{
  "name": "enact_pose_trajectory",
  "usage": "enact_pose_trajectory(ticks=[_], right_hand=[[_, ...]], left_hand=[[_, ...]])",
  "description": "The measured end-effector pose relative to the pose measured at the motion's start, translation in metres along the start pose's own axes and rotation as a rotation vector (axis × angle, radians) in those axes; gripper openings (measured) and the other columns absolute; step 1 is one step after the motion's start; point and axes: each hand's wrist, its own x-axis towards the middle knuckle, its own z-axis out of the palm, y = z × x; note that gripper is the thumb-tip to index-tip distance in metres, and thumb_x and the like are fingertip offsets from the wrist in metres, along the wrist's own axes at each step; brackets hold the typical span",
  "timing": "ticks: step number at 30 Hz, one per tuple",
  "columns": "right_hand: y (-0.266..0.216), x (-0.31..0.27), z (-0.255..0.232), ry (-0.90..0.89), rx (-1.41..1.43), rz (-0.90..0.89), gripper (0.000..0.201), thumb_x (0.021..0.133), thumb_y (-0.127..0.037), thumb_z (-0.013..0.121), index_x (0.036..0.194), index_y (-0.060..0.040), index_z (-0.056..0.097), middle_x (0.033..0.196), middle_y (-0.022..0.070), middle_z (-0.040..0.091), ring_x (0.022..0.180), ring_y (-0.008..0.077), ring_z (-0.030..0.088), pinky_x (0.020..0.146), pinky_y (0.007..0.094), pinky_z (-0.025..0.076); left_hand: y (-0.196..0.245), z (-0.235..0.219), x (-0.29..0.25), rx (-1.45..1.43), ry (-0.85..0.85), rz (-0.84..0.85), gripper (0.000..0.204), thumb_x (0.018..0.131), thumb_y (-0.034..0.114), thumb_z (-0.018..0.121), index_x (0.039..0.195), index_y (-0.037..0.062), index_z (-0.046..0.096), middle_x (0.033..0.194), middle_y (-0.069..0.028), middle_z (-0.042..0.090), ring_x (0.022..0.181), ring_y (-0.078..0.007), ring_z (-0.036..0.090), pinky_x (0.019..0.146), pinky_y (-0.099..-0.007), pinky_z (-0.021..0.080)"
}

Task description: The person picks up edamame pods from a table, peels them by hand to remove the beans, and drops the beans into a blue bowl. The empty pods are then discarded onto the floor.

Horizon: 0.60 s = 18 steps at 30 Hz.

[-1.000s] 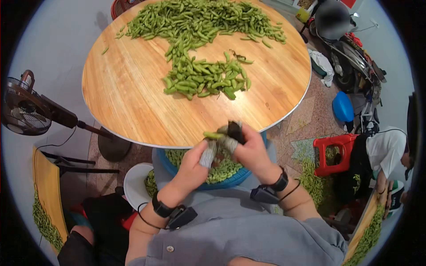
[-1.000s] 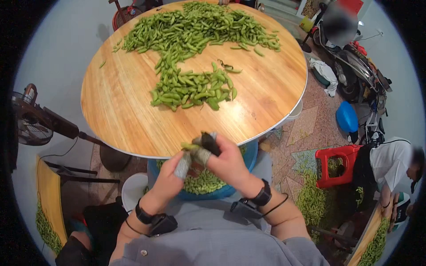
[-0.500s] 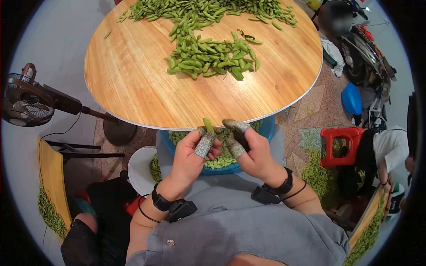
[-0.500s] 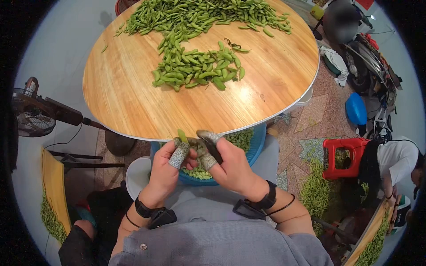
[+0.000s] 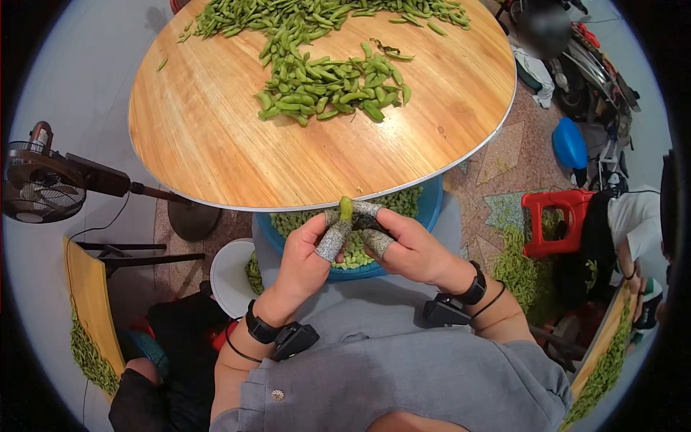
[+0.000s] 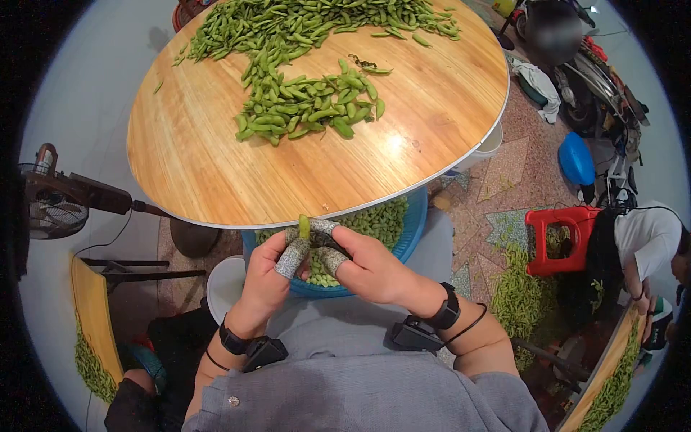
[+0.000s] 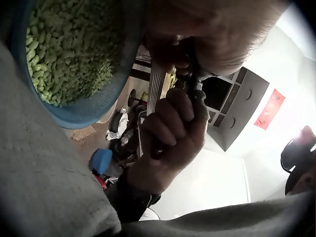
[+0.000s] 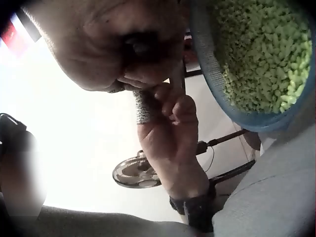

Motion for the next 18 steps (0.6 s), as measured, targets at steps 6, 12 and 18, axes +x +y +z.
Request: enact_pose_trajectory(ticks=[6,12,18], right_hand=[[0.004,0.004,0.001,0.002,-0.023,0.094,0.037,0.082,-0.005,0.043,0.118,0.0008,0.049,0.093,0.011,0.058,0.083,0.0171,0.056,0.074,0.0308,0.047],[0.014,0.007,0.001,-0.028,0.156,0.143,0.034,0.085,-0.004,0.043,0.118,-0.0046,0.05,0.072,-0.0002,0.05,0.055,0.0076,0.043,0.049,0.0223,0.037],[0.004,-0.002,-0.01,-0.301,0.894,0.433,0.03,0.096,-0.01,0.036,0.124,-0.0159,0.046,0.066,-0.0059,0.038,0.051,0.0016,0.028,0.045,0.0185,0.026]], left_hand=[[-0.006,-0.003,0.004,0.441,0.083,0.293,0.018,0.089,0.014,0.058,0.101,0.0006,0.059,0.073,-0.0061,0.057,0.061,-0.0169,0.052,0.058,-0.0265,0.043],[-0.006,-0.004,0.006,0.832,0.105,0.575,0.017,0.084,0.014,0.063,0.092,-0.0002,0.057,0.072,-0.0153,0.053,0.057,-0.0298,0.049,0.055,-0.0343,0.044],[-0.004,-0.016,0.002,-0.424,-0.203,-0.253,0.02,0.087,0.017,0.064,0.091,-0.0013,0.057,0.066,-0.0014,0.053,0.052,-0.0118,0.047,0.052,-0.0289,0.044]])
